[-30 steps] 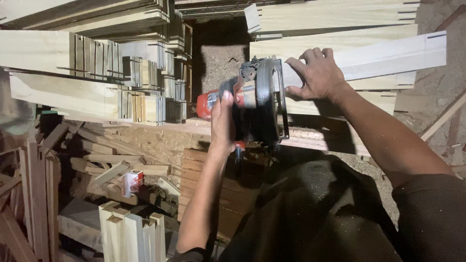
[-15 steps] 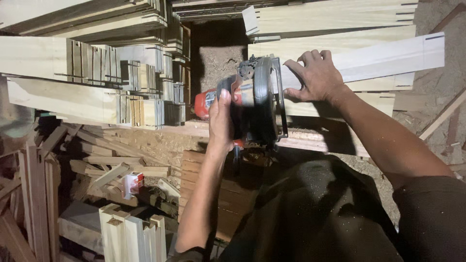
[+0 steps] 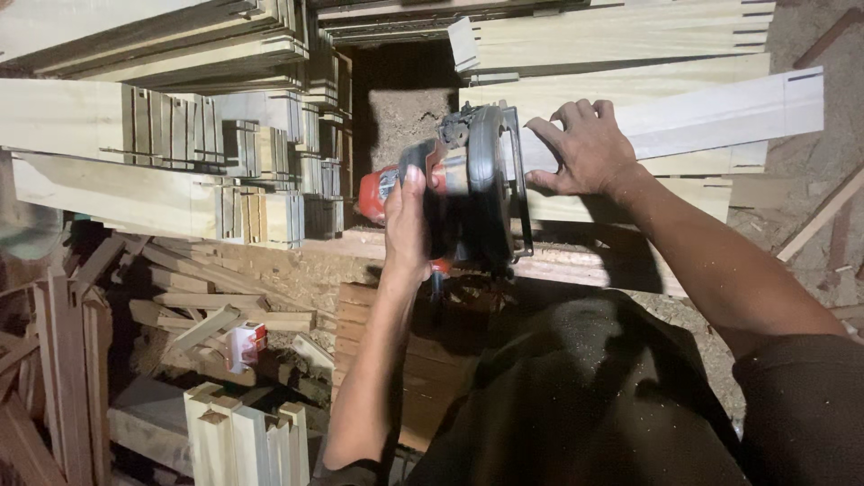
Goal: The person uses a circular saw to cut multiple wooden planks in a workshop. They position each plank, cut it, and then move the cut piece aside to continue with the next one.
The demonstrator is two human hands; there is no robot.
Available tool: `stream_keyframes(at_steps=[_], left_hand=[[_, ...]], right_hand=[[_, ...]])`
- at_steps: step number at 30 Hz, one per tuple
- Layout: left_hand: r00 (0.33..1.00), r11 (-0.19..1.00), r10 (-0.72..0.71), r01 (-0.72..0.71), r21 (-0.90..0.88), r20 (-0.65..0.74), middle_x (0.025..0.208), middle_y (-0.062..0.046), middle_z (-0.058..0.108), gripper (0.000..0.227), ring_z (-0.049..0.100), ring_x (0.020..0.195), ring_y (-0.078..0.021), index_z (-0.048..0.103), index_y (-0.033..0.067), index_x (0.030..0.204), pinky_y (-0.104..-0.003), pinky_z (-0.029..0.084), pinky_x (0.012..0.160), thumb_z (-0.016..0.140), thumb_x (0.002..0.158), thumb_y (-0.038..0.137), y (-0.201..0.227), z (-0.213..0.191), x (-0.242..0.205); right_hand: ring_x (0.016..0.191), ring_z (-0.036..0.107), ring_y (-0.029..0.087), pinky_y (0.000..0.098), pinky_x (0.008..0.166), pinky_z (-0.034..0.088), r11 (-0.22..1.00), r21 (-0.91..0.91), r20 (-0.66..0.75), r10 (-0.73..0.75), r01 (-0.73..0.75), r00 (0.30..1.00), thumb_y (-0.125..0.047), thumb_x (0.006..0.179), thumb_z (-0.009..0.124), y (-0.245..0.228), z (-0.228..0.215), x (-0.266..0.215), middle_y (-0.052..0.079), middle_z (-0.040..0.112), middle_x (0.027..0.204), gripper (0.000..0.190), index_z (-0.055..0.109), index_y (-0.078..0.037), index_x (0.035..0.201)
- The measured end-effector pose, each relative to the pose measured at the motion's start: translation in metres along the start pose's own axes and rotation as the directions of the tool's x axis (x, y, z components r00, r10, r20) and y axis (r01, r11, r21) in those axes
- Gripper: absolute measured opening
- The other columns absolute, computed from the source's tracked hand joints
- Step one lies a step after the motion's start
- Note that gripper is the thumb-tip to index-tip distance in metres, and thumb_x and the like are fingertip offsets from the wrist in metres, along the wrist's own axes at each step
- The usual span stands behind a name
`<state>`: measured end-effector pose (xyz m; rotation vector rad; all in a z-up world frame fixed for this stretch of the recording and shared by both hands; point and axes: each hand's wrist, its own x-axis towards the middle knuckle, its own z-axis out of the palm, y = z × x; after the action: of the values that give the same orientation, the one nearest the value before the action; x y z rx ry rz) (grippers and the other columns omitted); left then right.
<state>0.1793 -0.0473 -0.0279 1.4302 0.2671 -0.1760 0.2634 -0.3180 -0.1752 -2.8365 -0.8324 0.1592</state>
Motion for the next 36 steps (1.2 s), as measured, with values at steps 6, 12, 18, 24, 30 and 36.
stream_keyframes(at_steps=[6,12,18,24,30,36], left_hand=[[1.0,0.998,0.001,-0.002,-0.064,-0.022,0.104,-0.002,0.069,0.05,0.064,0.089,-0.0094,0.064,0.0024,0.129,-0.026,0.055,0.079,0.05,0.107,0.045,0.002,0.002,0.005],[1.0,0.998,0.002,-0.002,-0.06,-0.002,0.089,-0.001,0.066,0.047,0.06,0.074,-0.0091,0.067,0.0029,0.122,-0.025,0.051,0.066,0.051,0.108,0.045,-0.008,-0.004,0.007],[0.999,0.977,0.01,0.001,0.213,-0.051,0.083,-0.002,0.055,0.052,0.053,0.07,-0.0149,0.059,-0.0006,0.106,-0.032,0.05,0.064,0.048,0.118,0.049,-0.013,-0.013,0.017],[0.999,0.997,0.022,-0.02,0.071,-0.029,0.092,-0.001,0.065,0.05,0.061,0.083,-0.0124,0.066,0.0034,0.116,-0.03,0.054,0.078,0.048,0.106,0.049,-0.013,-0.011,0.021],[1.0,0.999,0.002,-0.001,0.032,-0.024,0.086,-0.005,0.06,0.051,0.056,0.077,-0.0158,0.068,0.0013,0.115,-0.032,0.05,0.072,0.049,0.11,0.048,-0.01,-0.009,0.027],[0.994,0.968,0.109,-0.101,0.229,-0.025,0.115,-0.004,0.069,0.057,0.061,0.103,-0.0128,0.063,0.0028,0.136,-0.028,0.049,0.095,0.044,0.108,0.048,0.001,-0.003,0.03]], right_hand=[[0.104,0.055,0.032,0.0513,0.093,0.039,1.0,0.0,0.046,0.007,-0.007,0.999,-0.091,0.083,0.042,0.0,-0.004,0.002,0.019,0.059,0.11,0.093,0.049,-0.026,0.149],[0.106,0.055,0.032,0.0511,0.094,0.039,1.0,0.007,0.035,0.008,-0.008,0.999,-0.09,0.084,0.041,-0.001,-0.005,0.002,0.019,0.06,0.111,0.091,0.05,-0.025,0.148],[0.104,0.055,0.031,0.0499,0.092,0.04,0.998,-0.07,0.099,0.006,0.001,0.995,-0.09,0.084,0.039,-0.002,-0.005,0.003,0.018,0.059,0.11,0.095,0.045,-0.025,0.153],[0.104,0.054,0.031,0.0496,0.093,0.04,0.998,-0.069,0.067,0.006,-0.001,0.998,-0.09,0.085,0.037,-0.001,-0.007,0.003,0.018,0.058,0.112,0.093,0.045,-0.025,0.152],[0.106,0.054,0.031,0.0507,0.095,0.039,1.0,-0.026,0.048,-0.004,0.005,0.999,-0.088,0.084,0.039,-0.001,-0.009,0.003,0.018,0.059,0.112,0.091,0.046,-0.026,0.15],[0.107,0.055,0.032,0.0511,0.095,0.039,1.0,-0.027,0.016,-0.008,0.009,1.0,-0.083,0.085,0.043,-0.002,-0.01,0.002,0.017,0.059,0.114,0.087,0.047,-0.026,0.15]])
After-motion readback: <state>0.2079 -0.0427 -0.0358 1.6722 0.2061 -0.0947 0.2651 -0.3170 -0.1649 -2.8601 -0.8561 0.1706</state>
